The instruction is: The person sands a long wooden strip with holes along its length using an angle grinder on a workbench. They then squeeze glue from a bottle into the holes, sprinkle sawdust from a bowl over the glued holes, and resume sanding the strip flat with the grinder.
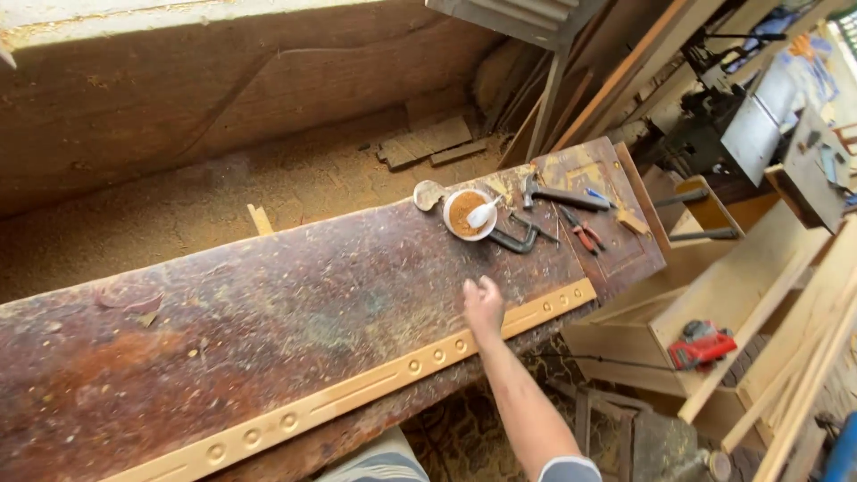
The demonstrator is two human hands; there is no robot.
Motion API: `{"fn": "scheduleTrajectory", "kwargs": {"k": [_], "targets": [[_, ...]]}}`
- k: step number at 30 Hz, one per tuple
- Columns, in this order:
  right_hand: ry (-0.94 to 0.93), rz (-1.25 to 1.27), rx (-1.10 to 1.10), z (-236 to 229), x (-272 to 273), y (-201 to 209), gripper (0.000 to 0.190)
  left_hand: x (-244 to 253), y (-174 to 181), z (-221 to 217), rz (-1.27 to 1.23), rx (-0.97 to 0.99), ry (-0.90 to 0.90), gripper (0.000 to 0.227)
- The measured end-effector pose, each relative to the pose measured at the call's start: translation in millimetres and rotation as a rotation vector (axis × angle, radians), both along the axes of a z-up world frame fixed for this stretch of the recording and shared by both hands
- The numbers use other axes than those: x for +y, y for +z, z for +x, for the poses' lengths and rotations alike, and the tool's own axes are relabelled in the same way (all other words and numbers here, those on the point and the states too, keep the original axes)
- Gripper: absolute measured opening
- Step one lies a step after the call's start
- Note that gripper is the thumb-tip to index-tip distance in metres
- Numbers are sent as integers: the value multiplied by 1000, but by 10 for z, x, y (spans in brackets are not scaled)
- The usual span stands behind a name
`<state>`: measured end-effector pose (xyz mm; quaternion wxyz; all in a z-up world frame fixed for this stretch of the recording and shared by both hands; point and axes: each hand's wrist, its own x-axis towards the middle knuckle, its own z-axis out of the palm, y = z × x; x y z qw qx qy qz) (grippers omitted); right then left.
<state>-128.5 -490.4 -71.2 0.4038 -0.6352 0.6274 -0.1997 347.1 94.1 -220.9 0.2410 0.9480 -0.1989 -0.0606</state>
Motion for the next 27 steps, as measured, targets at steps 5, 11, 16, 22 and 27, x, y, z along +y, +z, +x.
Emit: {"fn": "scheduleTrajectory", "kwargs": {"k": [5,11,16,22,27], "targets": [[44,-360,167,197,-1538,-776,51,-1220,152,-258,-80,57,-150,63],[395,-268,79,601,-1138,-31,34,-1095,1276,-2156,20,181,36,53],[677,-117,159,775,113,208,34,-2178,1897,-3072,-152,303,99,39],[699,263,179,676,945,-10,52,-2897,1858,-3409,-424,146,-178,36],[972,-26,328,700,829,-20,64,-3065,1609,-3329,-397,235,-186,25]]}}
